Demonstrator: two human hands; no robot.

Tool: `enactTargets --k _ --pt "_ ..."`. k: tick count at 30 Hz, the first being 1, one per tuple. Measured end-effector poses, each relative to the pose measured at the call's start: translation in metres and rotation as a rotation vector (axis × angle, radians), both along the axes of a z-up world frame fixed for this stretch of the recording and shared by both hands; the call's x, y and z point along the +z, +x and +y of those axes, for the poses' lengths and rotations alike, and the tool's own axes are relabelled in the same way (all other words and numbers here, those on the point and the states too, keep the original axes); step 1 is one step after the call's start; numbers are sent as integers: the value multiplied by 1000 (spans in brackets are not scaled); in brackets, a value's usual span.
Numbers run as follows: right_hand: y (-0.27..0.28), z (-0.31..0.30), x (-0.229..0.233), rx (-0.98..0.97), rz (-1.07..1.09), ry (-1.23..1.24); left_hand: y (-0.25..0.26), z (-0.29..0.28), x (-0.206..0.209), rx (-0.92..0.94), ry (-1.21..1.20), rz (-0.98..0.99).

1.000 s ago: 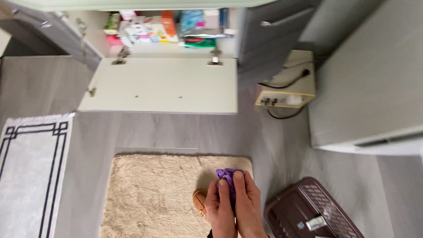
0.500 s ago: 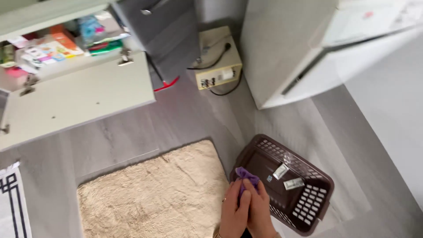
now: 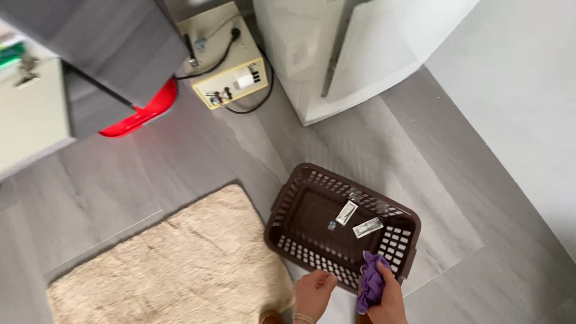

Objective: The person wipes several small boxes and tubes of medical or personal care products using a purple cloth and then places them inside an open bathroom cabinet.

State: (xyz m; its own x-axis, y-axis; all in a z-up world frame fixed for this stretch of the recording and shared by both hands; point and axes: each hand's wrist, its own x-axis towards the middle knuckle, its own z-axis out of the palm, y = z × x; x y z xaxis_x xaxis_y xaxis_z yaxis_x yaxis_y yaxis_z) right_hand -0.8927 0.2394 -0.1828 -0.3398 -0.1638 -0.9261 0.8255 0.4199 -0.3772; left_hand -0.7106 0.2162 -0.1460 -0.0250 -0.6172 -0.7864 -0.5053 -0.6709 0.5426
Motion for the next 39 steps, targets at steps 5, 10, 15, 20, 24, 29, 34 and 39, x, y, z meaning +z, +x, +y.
enactTargets --k 5,10,15,20,24,29,34,39 --pt "-92 2 -111 8 -59 -73 -90 -12 -198 -189 -127 -74" --pt "-158 -4 -211 108 -161 2 -147 -46 -339 -300 -123 -166" --pt "-175 -13 -257 156 -49 63 -171 -66 -449 -406 -480 -462" --pt "-176 -8 -284 211 -84 23 -189 -87 -495 -407 -599 -713" --pt "-168 -22 -261 209 -92 63 -201 -98 -513 -363 -657 -769" --pt "-166 -27 -254 194 -33 78 -188 -97 -519 -341 -516 -641" --pt "-154 -44 -206 226 8 84 -161 -86 -409 -402 -653 -419" --pt "-130 -74 -103 378 -121 64 -142 -71 -241 -507 -1197 -221"
